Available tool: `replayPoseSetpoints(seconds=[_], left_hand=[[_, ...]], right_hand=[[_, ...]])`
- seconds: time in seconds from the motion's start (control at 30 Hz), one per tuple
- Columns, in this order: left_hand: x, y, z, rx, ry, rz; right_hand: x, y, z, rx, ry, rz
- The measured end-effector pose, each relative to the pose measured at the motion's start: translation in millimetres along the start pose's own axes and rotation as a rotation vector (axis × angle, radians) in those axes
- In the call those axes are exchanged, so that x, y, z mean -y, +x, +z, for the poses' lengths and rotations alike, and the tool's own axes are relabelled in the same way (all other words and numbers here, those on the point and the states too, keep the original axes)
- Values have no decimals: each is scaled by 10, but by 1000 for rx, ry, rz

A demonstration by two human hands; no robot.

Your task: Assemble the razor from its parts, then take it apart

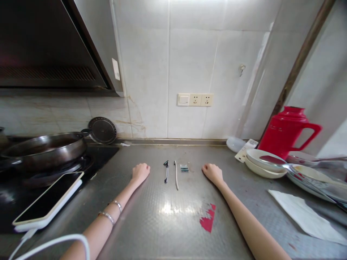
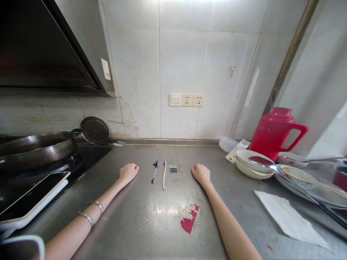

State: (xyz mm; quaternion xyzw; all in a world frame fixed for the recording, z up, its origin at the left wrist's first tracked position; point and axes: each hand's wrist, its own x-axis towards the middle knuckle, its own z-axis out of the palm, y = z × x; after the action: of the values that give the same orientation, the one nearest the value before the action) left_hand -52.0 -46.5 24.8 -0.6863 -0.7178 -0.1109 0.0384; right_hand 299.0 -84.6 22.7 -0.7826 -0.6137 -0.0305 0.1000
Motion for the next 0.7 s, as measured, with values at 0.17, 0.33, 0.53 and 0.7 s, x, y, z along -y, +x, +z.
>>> replayPoseSetpoints(seconds=[0.17, 0.33, 0.53, 0.7], left_hand=[[-4, -12, 3, -9, -12, -19], [0, -15, -1, 5, -8, -21], [-44, 25, -57, -9, -6, -14], [-347, 38, -92, 1, -104, 40]], right_hand=[[-13, 1, 11, 6, -2, -13], [-4, 6, 9, 10, -5, 2], [-21, 19, 28, -4, -1, -14], [-36, 17, 37, -11, 10, -13]])
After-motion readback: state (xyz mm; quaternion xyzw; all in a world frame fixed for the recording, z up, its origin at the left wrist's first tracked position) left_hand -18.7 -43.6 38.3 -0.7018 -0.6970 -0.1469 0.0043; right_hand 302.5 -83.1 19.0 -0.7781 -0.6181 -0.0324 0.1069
